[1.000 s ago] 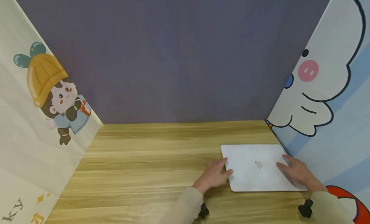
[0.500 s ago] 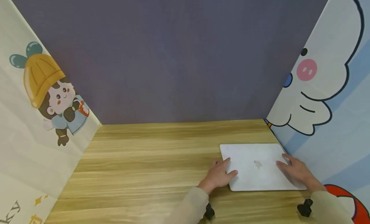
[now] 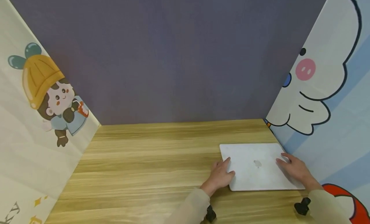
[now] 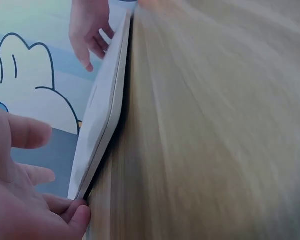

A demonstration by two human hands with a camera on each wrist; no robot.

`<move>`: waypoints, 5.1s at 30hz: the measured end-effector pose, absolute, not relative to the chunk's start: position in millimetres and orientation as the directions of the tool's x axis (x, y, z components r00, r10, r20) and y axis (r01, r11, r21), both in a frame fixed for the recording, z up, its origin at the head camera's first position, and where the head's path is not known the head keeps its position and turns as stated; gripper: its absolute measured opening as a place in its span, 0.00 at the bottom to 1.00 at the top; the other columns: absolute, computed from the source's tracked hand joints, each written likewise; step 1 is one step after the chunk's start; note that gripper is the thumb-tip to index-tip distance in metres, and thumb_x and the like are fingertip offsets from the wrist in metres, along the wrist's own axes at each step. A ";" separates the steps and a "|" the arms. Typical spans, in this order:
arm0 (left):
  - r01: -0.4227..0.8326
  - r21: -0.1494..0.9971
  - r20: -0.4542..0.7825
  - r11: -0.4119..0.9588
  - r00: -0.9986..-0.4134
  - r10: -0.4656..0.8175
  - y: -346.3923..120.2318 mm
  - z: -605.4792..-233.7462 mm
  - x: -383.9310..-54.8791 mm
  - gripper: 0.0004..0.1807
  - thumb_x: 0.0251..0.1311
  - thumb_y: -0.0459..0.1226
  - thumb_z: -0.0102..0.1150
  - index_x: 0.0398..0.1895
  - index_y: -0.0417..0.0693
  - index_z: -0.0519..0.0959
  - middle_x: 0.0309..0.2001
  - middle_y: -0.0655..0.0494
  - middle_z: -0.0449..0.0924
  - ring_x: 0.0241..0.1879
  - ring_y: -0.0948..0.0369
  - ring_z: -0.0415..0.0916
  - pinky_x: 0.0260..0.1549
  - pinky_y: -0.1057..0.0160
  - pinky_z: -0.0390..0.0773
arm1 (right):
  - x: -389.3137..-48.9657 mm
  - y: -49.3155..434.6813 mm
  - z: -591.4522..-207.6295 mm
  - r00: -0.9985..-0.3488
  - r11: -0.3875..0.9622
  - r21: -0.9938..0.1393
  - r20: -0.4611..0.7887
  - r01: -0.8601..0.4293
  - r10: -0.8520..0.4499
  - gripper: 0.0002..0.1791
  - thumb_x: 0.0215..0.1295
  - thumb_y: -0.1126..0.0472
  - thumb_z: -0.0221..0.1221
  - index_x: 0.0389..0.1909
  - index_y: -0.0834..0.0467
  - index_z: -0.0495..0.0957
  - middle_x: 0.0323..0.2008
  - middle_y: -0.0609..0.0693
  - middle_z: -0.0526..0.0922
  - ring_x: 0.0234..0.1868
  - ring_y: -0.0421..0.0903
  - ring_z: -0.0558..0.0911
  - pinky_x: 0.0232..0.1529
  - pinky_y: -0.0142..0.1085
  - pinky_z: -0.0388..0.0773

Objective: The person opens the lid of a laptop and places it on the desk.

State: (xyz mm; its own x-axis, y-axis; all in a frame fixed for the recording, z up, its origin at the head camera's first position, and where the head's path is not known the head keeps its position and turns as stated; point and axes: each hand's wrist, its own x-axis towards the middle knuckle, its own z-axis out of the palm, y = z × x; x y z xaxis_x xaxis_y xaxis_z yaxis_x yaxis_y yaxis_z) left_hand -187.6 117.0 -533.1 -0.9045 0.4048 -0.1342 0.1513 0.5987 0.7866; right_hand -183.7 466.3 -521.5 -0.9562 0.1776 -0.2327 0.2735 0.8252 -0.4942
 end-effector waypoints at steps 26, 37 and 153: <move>-0.063 0.982 -0.116 0.178 -0.945 0.306 121.4 -544.5 -196.5 0.41 0.57 0.27 0.52 0.78 0.38 0.58 0.75 0.39 0.52 0.75 0.45 0.50 0.74 0.44 0.51 | -175.1 484.5 -523.6 -0.912 0.553 -0.725 -0.305 0.410 0.276 0.37 0.71 0.56 0.56 0.73 0.73 0.58 0.71 0.79 0.54 0.68 0.73 0.60 0.64 0.63 0.66; -0.136 0.974 -0.193 0.180 -0.915 0.354 106.4 -540.4 -209.3 0.48 0.47 0.17 0.46 0.79 0.38 0.56 0.78 0.38 0.54 0.76 0.45 0.50 0.74 0.45 0.53 | -167.8 485.6 -520.7 -0.908 0.487 -0.769 -0.388 0.415 0.160 0.40 0.72 0.60 0.59 0.76 0.72 0.52 0.72 0.80 0.46 0.69 0.74 0.56 0.61 0.57 0.73; -0.100 0.917 -0.119 0.386 -0.993 0.026 -148.1 -538.6 -229.0 0.33 0.56 0.28 0.64 0.68 0.41 0.73 0.48 0.42 0.76 0.41 0.53 0.74 0.36 0.61 0.76 | -221.1 241.9 -535.7 -0.989 0.336 -0.933 -0.147 0.129 -0.029 0.32 0.61 0.71 0.65 0.67 0.69 0.70 0.59 0.66 0.71 0.57 0.60 0.75 0.45 0.35 0.78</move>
